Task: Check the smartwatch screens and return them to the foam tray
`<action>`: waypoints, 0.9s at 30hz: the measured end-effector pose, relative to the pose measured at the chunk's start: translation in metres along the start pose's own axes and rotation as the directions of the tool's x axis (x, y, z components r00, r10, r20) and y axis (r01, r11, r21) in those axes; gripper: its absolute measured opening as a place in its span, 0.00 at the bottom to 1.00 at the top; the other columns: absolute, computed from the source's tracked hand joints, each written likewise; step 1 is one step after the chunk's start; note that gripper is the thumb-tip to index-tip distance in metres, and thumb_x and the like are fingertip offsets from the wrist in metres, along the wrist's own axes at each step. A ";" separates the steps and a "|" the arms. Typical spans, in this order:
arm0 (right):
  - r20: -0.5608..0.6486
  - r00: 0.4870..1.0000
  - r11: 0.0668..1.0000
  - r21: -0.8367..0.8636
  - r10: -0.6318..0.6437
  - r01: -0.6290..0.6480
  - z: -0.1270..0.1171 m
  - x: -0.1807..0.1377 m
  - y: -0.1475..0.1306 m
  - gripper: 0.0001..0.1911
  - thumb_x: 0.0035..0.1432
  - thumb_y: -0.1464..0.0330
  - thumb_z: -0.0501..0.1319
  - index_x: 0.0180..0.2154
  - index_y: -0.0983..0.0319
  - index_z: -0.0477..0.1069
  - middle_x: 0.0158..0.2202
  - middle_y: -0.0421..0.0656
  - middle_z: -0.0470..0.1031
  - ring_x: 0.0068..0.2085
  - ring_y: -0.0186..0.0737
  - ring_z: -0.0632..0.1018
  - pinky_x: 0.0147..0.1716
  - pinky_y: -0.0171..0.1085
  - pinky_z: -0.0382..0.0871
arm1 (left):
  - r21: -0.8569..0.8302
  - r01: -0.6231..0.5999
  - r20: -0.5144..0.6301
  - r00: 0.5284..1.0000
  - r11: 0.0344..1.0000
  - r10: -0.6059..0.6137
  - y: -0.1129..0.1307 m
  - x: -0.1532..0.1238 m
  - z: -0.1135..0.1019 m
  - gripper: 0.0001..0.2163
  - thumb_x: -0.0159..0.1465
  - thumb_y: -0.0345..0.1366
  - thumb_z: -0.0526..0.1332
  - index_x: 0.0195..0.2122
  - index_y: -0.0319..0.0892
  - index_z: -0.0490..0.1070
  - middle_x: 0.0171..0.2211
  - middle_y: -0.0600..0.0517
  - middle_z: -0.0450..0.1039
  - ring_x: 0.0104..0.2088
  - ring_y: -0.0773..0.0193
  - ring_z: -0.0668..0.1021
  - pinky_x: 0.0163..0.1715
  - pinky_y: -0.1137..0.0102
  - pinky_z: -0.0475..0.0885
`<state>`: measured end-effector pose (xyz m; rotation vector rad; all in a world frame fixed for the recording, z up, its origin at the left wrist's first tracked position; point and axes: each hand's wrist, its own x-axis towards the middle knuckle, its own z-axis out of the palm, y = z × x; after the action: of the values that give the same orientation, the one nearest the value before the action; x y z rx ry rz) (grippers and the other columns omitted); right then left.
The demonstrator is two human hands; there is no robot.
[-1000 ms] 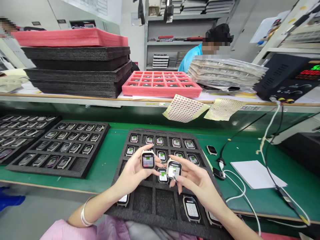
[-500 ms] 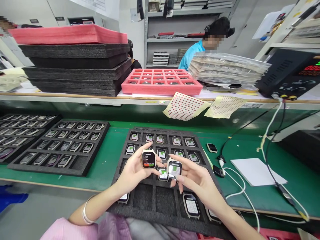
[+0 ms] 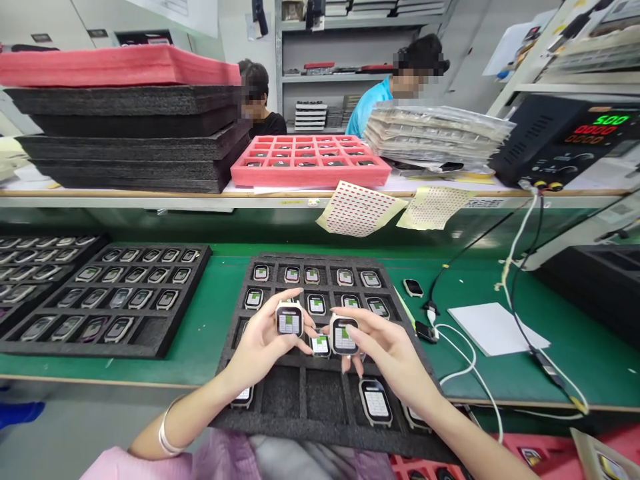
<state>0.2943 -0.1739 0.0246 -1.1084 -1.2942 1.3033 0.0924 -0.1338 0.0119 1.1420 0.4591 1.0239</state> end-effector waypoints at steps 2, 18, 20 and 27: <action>-0.020 1.000 0.999 -0.035 0.018 -0.018 0.000 0.000 0.000 0.15 0.59 0.64 0.62 0.47 0.62 0.71 0.25 0.40 0.73 0.19 0.33 0.75 0.15 0.29 0.66 | 0.012 0.013 -0.014 1.000 1.000 -0.013 0.001 0.000 0.002 0.22 0.61 0.32 0.61 0.56 0.41 0.60 0.37 0.47 0.71 0.37 0.59 0.76 0.32 0.66 0.77; 0.159 0.987 0.998 0.057 0.006 -0.015 -0.003 -0.001 0.006 0.25 0.57 0.70 0.64 0.56 0.59 0.64 0.39 0.46 0.76 0.31 0.39 0.80 0.23 0.31 0.72 | -0.013 -0.045 -0.039 0.998 0.999 0.045 -0.001 -0.003 0.000 0.30 0.57 0.30 0.64 0.60 0.43 0.57 0.40 0.45 0.71 0.39 0.56 0.76 0.32 0.66 0.77; 0.151 0.988 0.999 0.030 0.020 -0.024 -0.002 -0.001 0.007 0.25 0.58 0.71 0.63 0.56 0.59 0.63 0.38 0.45 0.76 0.31 0.37 0.79 0.23 0.30 0.72 | -0.024 -0.041 -0.040 0.998 0.999 0.040 -0.001 -0.004 0.001 0.32 0.57 0.29 0.65 0.61 0.43 0.55 0.41 0.45 0.71 0.40 0.56 0.76 0.34 0.65 0.77; 0.213 0.976 0.997 -0.064 0.045 -0.032 -0.003 -0.001 0.009 0.32 0.55 0.72 0.66 0.59 0.59 0.58 0.39 0.45 0.76 0.34 0.40 0.79 0.28 0.35 0.76 | -0.012 0.017 -0.090 0.996 1.000 -0.018 0.000 -0.005 0.002 0.30 0.61 0.31 0.63 0.62 0.43 0.52 0.38 0.47 0.71 0.38 0.59 0.77 0.31 0.69 0.77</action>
<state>0.2966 -0.1745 0.0155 -1.0603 -1.4852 1.4528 0.0917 -0.1394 0.0121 1.0830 0.5336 1.0650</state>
